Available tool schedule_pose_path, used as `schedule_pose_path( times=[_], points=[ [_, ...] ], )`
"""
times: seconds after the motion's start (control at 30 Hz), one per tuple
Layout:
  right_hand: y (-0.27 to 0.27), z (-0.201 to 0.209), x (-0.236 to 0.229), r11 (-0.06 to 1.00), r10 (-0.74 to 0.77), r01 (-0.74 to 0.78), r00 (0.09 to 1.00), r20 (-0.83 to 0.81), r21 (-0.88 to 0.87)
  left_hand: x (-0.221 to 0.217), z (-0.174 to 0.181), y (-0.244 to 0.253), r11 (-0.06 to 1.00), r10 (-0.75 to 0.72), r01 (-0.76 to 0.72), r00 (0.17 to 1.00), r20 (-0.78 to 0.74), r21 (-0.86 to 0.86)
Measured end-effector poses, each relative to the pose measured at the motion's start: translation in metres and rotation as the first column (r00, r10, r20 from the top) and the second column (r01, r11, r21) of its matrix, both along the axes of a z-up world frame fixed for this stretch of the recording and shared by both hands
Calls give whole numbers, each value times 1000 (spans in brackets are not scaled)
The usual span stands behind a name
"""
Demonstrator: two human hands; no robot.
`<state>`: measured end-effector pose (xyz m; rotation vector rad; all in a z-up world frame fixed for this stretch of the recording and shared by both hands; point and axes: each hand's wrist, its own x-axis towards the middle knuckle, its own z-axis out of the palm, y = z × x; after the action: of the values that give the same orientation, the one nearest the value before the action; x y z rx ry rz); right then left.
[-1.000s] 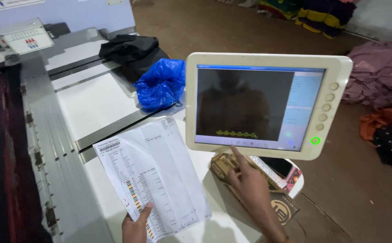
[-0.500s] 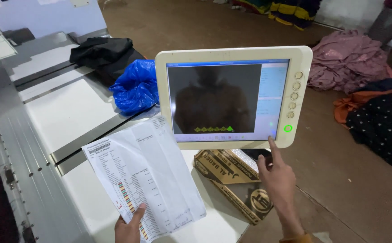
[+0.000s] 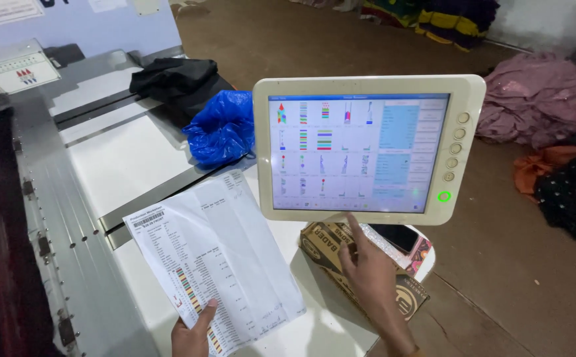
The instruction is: Operating an industrial machine by navigating a touch-screen interface while referring to a printed specification sheet.
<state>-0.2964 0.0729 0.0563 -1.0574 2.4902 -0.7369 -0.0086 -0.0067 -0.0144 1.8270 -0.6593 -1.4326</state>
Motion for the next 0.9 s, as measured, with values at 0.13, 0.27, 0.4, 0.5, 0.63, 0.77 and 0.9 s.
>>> schedule_pose_path(
  times=[0.13, 0.27, 0.4, 0.5, 0.63, 0.77, 0.9],
  points=[
    [-14, 2, 16, 997, 78, -78, 997, 10, 28, 5, 4, 0, 998, -21, 19, 999, 33, 54],
    [-32, -8, 27, 973, 231, -232, 972, -47, -17, 10, 2, 1, 999, -4, 3, 1000, 17, 46],
    [-48, -22, 37, 927, 350, -362, 929, -124, -99, 16, -5, -1, 998, 16, -21, 997, 74, 62],
    [-57, -15, 45, 926, 350, -364, 928, -130, -102, 21, -8, -1, 998, 21, -25, 997, 73, 56],
    [-64, -7, 51, 942, 326, -332, 939, -112, -37, 22, -2, 0, 996, 37, -41, 998, 55, 74],
    [-65, -6, 53, 946, 316, -322, 943, -107, -36, 26, -9, -2, 997, 61, -64, 996, 60, 39],
    [-63, -6, 53, 944, 315, -323, 942, -115, -60, 22, 4, 1, 997, 44, -46, 998, 33, 58]
  ],
)
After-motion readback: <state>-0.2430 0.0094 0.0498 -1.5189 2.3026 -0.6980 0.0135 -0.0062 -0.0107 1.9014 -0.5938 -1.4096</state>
